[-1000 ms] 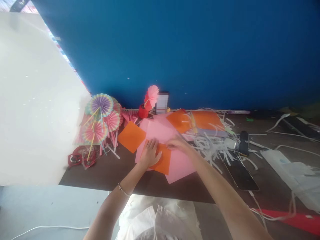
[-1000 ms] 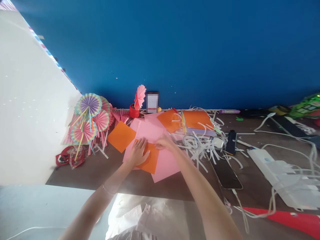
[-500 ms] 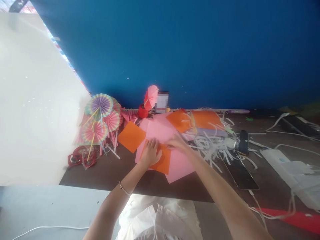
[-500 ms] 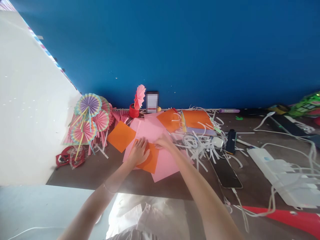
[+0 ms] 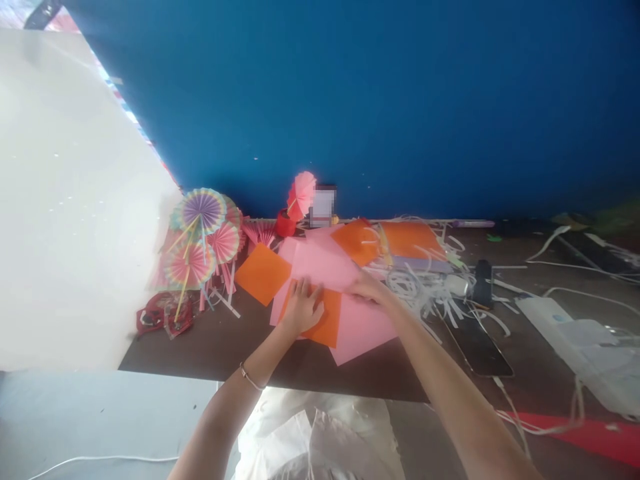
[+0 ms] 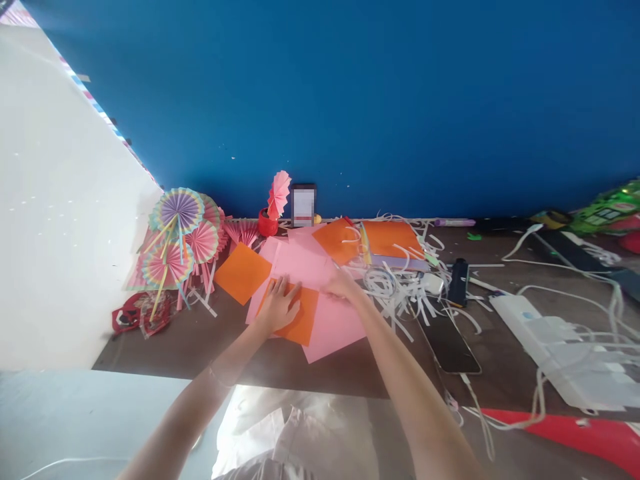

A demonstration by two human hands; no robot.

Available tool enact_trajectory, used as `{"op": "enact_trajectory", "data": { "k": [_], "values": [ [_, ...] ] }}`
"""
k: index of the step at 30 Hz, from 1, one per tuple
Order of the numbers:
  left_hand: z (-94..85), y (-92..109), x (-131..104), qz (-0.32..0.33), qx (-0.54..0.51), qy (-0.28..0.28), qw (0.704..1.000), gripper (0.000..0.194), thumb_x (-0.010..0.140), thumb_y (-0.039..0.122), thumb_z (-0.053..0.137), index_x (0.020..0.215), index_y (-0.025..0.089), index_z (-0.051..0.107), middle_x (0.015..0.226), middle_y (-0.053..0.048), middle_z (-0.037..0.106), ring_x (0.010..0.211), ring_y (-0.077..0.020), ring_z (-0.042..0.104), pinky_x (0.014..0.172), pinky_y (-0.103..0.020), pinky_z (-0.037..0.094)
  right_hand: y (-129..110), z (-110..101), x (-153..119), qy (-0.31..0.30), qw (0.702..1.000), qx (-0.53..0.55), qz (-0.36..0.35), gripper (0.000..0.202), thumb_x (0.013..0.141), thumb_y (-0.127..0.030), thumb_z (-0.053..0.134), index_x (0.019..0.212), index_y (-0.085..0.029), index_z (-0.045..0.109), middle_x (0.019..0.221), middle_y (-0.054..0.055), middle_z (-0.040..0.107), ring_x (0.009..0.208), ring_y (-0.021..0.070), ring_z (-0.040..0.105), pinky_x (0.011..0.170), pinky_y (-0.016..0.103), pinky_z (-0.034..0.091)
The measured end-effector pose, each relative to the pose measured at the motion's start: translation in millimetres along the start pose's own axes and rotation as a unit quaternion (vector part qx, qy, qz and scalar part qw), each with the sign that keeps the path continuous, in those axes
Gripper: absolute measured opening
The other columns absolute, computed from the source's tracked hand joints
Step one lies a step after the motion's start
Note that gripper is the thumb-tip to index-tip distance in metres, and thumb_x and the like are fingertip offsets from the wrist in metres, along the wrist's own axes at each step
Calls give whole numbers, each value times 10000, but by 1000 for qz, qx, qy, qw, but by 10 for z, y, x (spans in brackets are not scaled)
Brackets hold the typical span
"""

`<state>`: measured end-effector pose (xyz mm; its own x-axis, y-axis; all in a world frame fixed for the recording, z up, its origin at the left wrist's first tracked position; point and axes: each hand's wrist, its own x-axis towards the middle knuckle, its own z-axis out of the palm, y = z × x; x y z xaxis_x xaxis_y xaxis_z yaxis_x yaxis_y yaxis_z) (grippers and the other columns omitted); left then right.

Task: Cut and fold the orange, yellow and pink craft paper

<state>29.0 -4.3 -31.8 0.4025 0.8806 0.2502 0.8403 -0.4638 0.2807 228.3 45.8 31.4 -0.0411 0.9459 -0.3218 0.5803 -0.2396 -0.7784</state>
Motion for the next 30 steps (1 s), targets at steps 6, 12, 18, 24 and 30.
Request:
{"op": "enact_trajectory", "data": {
  "k": [6,12,18,24,30],
  "values": [
    [35,7,-7,-3,7,7,1000,508,844,316,453,1333,187,402,1431,-142,319,1327,-342,258,1049,-532,246,58,376,-307,128,917,-296,-235,313,855,-277,432,1069,-168,634,1188,124,578,1142,254,475,960,393,360],
    [55,-6,-20,-11,5,15,1000,490,850,312,450,1326,199,416,1441,-130,312,1334,-330,253,1062,-519,245,271,592,-525,178,881,-393,-196,384,892,-362,388,1215,-245,559,1431,101,337,1328,299,226,1033,505,212],
    [46,26,-21,-22,-12,5,1000,496,859,291,419,1343,188,382,1450,-114,310,1357,-304,216,1073,-520,230,444,506,-556,232,882,-353,-209,353,889,-336,380,1126,-232,621,1373,111,417,1307,315,246,998,533,261],
    [-94,-192,-27,-134,-171,52,975,386,916,269,291,1254,196,463,1330,-85,487,1243,-186,436,1016,-366,377,519,568,-540,239,890,-323,-217,372,898,-337,354,1150,-216,600,1372,126,400,1303,315,254,991,539,272],
    [-268,-547,-44,-227,-141,124,956,195,837,282,489,917,171,628,1018,-95,600,1020,-217,547,931,-371,415,611,558,-539,236,889,-286,-269,372,913,-298,324,1145,-185,591,1330,135,439,1290,291,286,997,493,292]
  ]
}}
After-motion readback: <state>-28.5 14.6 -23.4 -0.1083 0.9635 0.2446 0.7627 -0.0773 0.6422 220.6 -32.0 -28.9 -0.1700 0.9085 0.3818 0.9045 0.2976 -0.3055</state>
